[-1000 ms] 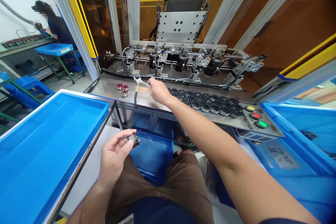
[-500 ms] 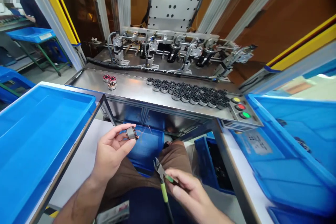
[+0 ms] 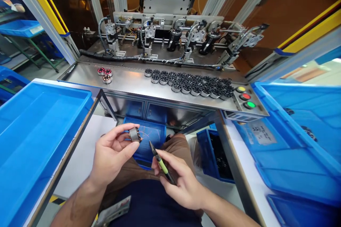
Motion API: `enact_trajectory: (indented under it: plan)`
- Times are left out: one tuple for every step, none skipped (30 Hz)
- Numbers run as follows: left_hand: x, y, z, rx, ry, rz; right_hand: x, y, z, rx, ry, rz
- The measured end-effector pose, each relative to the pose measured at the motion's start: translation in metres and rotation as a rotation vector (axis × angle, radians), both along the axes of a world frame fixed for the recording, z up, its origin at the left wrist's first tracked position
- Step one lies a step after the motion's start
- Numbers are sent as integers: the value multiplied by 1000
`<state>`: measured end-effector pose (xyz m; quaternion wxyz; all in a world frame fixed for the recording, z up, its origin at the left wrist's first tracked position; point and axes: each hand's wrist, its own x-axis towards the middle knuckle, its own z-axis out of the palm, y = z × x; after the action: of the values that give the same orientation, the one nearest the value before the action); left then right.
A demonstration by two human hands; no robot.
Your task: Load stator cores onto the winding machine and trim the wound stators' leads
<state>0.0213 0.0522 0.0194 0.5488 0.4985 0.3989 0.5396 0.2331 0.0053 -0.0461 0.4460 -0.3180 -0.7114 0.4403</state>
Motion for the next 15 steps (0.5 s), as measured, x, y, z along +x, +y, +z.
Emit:
enact_trajectory:
  plan:
    - [0, -1, 1, -1, 7, -5, -2, 4, 3, 19, 14, 26]
    - [0, -2, 2, -5, 14, -10, -3, 8, 6, 30, 19, 46]
    - [0, -2, 2, -10, 18, -13, -4, 10, 8, 37, 16, 62]
    - [1, -3, 3, -15, 21, -16, -6, 11, 10, 40, 11, 71]
    - [1, -3, 3, -19, 21, -17, -7, 12, 11, 46, 17, 76]
    - [1, -3, 3, -23, 21, -16, -7, 12, 11, 53, 29, 76]
    - [2, -3, 3, -25, 20, -15, -8, 13, 11, 59, 39, 72]
    - [2, -3, 3, -28, 19, -15, -9, 13, 11, 66, 43, 62]
    - [3, -3, 2, -31, 18, -15, -9, 13, 11, 72, 42, 51]
    - [3, -3, 2, -32, 15, -16, -9, 13, 11, 76, 36, 40]
    - [3, -3, 2, -35, 12, -16, -9, 13, 11, 78, 27, 32]
    - [3, -3, 2, -37, 9, -17, -9, 13, 10, 78, 17, 25]
    - [4, -2, 2, -36, 5, -16, -9, 13, 10, 79, 11, 20]
    - [4, -2, 2, -34, 4, -14, -9, 13, 10, 78, 8, 17]
    - [4, -2, 2, -32, 4, -12, -9, 12, 10, 76, 7, 13]
